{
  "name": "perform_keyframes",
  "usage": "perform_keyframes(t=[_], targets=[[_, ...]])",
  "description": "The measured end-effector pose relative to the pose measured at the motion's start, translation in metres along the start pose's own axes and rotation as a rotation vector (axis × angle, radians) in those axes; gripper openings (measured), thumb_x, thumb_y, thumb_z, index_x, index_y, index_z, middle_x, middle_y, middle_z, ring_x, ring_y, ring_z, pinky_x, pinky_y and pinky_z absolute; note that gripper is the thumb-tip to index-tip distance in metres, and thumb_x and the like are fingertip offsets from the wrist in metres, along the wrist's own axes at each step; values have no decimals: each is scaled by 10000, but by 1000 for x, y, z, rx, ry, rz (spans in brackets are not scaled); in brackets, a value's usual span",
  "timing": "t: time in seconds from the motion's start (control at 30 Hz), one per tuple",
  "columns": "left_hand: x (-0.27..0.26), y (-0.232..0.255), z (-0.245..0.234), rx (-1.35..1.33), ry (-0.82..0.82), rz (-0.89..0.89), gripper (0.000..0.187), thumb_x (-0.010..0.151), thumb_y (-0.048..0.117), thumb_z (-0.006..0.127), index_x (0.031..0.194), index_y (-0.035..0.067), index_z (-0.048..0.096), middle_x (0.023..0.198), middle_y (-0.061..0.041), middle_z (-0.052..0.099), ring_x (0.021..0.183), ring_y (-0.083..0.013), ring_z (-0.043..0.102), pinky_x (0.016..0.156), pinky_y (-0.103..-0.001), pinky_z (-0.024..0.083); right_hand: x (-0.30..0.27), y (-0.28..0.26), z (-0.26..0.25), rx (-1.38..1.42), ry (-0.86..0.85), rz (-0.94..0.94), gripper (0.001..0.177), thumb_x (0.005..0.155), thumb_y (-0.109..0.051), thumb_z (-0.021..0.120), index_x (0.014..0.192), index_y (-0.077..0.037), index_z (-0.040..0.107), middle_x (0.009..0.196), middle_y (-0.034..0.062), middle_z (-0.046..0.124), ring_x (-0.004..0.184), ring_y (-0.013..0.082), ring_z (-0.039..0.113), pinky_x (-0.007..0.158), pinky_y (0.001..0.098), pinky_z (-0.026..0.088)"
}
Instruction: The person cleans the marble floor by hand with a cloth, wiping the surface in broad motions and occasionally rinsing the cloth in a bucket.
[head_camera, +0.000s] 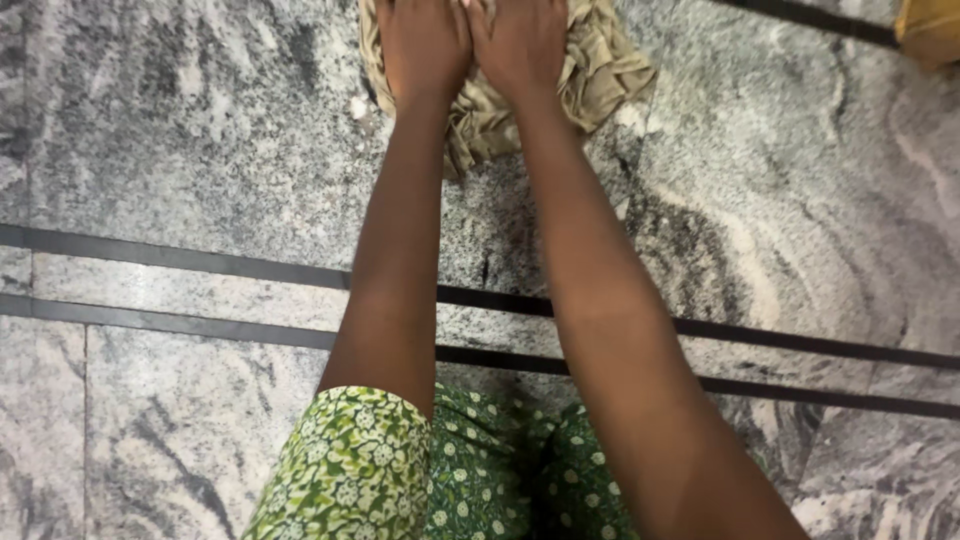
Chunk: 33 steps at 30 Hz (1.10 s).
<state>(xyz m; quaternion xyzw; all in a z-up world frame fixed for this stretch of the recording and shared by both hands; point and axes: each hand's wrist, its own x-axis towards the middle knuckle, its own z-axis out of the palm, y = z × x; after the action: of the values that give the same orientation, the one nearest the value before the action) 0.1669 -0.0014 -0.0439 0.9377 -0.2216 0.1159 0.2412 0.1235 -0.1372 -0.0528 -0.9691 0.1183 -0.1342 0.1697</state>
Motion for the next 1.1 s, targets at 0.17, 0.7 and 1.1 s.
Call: perform_keyframes(t=[0.17,0.7,1.1], targets=[[-23,12,-24,77,-290,-121,496,1064,290,432,1488,34,467,1546,-156,485,1504,-288,347,1294,-511,110,-34,-22,-18,-195,-43,-81,594,1115,-450,415,1513,-10,430,1528,212,473,1459,349,375,1237,543,216],[-208,-26,-134,-151,-72,-386,490,1073,232,494,1523,46,448,1593,-186,393,1535,-367,280,1267,-575,79,-207,-127,-84,-221,-469,-57,748,1011,-700,273,1672,-354,209,1714,123,-131,1598,404,-46,1244,676,6],[-261,-151,-240,177,-109,-569,765,1057,469,447,1681,77,242,1755,-139,152,1620,-327,84,1284,-585,39,-212,-127,-69,-151,-310,-284,829,1038,-662,522,1707,-237,278,1762,149,40,1630,340,-16,1236,737,28]])
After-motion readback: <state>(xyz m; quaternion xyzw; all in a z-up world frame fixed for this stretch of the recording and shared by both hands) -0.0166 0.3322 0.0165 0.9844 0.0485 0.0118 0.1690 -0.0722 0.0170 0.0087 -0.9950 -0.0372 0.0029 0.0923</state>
